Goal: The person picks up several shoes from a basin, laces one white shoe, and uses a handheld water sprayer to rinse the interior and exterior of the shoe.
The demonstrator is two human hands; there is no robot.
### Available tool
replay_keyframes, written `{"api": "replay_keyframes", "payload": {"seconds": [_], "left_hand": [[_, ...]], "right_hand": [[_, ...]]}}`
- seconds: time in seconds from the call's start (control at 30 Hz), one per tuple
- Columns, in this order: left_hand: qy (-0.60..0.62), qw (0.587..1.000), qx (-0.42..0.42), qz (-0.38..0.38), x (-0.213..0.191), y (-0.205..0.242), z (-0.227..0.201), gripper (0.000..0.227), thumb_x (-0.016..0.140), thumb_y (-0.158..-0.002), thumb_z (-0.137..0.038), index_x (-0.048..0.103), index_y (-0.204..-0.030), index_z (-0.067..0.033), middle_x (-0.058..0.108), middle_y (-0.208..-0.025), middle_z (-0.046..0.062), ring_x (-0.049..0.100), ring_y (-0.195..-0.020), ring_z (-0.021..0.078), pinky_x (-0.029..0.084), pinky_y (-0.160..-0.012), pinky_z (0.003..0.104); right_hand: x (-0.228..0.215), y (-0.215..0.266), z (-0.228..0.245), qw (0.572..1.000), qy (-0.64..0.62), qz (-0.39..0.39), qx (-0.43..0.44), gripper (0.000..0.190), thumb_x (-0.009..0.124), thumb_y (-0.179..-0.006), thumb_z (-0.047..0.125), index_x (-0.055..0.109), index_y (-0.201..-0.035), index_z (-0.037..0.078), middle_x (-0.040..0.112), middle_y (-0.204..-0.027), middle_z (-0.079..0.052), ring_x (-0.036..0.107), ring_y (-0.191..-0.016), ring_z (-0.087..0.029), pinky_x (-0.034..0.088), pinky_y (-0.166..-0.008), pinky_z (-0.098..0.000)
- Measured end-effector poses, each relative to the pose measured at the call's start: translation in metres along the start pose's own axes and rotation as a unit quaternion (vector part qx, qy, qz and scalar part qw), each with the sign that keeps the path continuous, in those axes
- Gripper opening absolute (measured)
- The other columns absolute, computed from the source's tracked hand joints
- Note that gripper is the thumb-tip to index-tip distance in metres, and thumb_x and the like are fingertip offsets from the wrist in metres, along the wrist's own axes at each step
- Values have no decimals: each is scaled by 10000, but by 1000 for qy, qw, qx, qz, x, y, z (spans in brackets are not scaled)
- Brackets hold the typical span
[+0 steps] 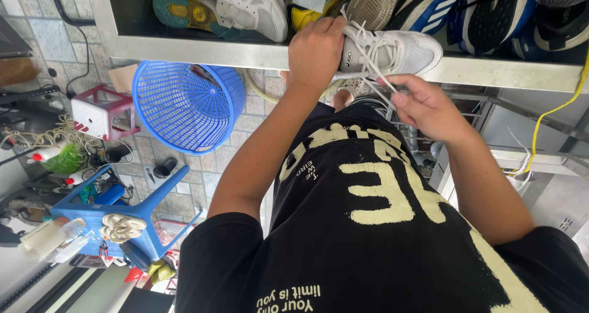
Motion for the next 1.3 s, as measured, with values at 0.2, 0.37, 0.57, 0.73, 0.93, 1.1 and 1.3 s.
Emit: {"api": "replay_keyframes", "payload": {"seconds": [0.2,0.37,0.57,0.73,0.93,1.1,1.3], "left_hand": [[-21,999,-32,-1,5,-3,1,188,726,-864,-148,722,-1048,-109,717,-908,19,679,-842,244,549,-702,381],[5,1000,-24,12,-1,-1,-2,182,721,-904,-100,698,-1084,-81,695,-1007,38,664,-928,254,544,-779,394],[34,992,124,0,-31,1,-24,398,668,-814,44,674,-1151,-167,524,-1303,17,540,-1273,242,461,-1069,440],[94,974,195,69,-37,-8,-21,392,694,-834,5,688,-1193,-152,548,-1317,42,550,-1273,260,459,-1013,433],[145,971,191,14,-64,-6,-33,235,762,-803,-179,611,-968,-107,538,-1286,75,534,-1228,310,407,-1036,466],[87,986,141,1,-51,20,-43,232,743,-809,-188,638,-993,-93,549,-1165,49,557,-1122,292,385,-1038,482],[157,977,142,19,-29,36,-37,154,709,-794,-76,584,-883,-76,590,-988,41,623,-948,246,485,-928,404]], "right_hand": [[-1,29,16,923,264,125,-252,132,571,-942,59,696,-914,92,663,-730,22,643,-776,-88,522,-741,-287],[-40,39,-14,964,105,-82,-230,219,486,-901,-64,657,-890,72,701,-1024,-78,650,-1050,-216,500,-1019,-374],[-69,11,0,918,104,-246,-293,270,463,-804,-48,691,-911,48,703,-1227,-131,583,-1168,-277,434,-1114,-385],[-17,-22,47,827,362,-213,-373,206,650,-881,-12,713,-1074,26,645,-1260,-138,550,-1205,-316,436,-1068,-402],[15,-44,66,792,478,-140,-353,295,701,-917,12,768,-1176,136,616,-1095,-82,595,-1082,-302,511,-955,-417],[10,-64,81,704,629,-51,-325,193,719,-919,130,767,-1094,197,650,-932,-36,681,-888,-267,536,-715,-392],[2,-85,77,653,704,59,-273,249,691,-890,96,737,-1101,221,666,-932,-18,691,-894,-231,540,-714,-362]]}}
Point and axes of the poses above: each hand's wrist, its own y-axis away from the middle knuckle, its own x-axis out of the palm, z = x × y, the point moved 4 cm from there along -y, towards the middle knuckle
